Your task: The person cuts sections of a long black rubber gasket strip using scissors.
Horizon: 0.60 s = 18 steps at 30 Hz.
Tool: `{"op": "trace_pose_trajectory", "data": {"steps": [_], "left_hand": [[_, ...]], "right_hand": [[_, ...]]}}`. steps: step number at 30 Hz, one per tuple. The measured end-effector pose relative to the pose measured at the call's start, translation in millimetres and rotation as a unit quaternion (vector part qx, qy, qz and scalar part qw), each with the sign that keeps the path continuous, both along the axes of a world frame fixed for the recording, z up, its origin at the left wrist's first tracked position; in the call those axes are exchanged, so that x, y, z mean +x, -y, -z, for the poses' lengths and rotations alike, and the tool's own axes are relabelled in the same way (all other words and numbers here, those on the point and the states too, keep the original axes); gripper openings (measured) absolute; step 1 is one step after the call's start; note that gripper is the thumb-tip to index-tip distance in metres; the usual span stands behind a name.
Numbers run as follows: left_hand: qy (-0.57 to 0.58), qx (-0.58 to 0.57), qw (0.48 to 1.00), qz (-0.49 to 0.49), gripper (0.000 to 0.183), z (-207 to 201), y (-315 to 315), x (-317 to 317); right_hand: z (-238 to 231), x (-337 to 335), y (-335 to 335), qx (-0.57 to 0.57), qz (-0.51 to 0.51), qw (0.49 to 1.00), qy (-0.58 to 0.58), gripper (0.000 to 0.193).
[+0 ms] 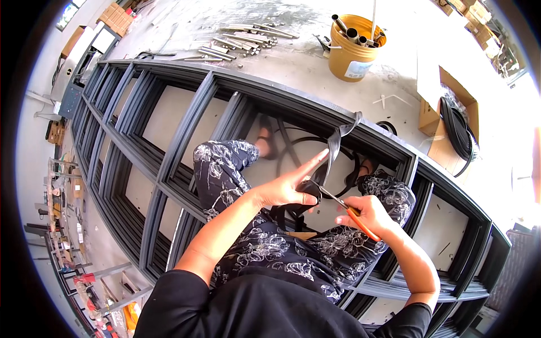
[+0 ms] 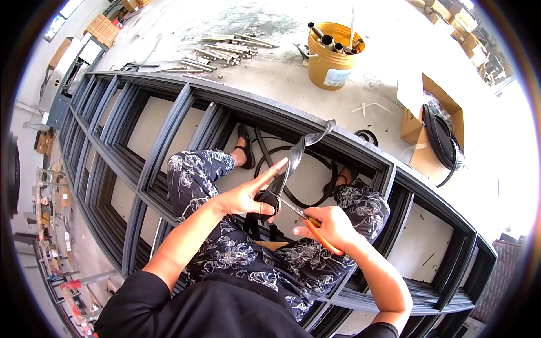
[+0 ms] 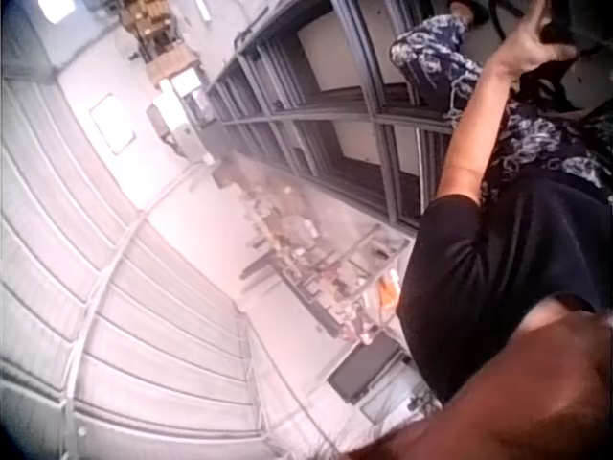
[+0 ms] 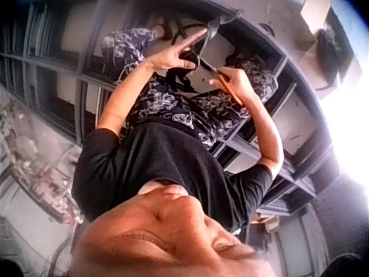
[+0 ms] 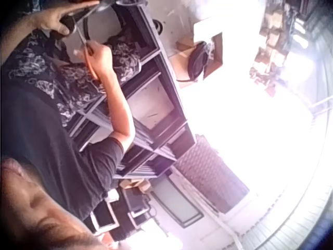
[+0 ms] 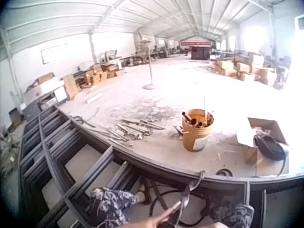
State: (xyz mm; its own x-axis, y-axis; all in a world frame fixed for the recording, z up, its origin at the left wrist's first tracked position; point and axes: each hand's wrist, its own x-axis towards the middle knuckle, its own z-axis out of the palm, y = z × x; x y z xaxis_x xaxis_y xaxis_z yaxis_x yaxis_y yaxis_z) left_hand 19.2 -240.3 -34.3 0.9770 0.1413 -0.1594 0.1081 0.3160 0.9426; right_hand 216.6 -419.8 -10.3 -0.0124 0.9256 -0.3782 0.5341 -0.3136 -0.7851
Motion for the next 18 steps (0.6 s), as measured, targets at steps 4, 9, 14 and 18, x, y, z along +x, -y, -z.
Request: {"op": "trace_pose_trajectory", "data": {"steps": [4,9,14,18], "left_hand": [[0.01,-0.112,0.992,0.061,0.104,1.5,-2.0,3.7],[0.035,-0.086,0.995,0.033,0.104,16.3,-4.4,2.7],[0.006,-0.047,0.997,-0.054,0.055,16.0,-11.2,-3.0],[-0.006,-0.074,0.984,-0.162,0.029,15.2,-21.9,-13.5]], "right_hand": [[2.2,1.6,6.6,0.003,0.018,1.0,-0.015,0.041],[8.4,-4.0,12.0,0.008,0.021,0.999,0.025,0.039],[30.4,-5.3,18.3,0.098,0.209,0.971,-0.065,0.024],[21.3,-2.1,17.7,-0.027,0.337,0.907,-0.249,0.036]]}}
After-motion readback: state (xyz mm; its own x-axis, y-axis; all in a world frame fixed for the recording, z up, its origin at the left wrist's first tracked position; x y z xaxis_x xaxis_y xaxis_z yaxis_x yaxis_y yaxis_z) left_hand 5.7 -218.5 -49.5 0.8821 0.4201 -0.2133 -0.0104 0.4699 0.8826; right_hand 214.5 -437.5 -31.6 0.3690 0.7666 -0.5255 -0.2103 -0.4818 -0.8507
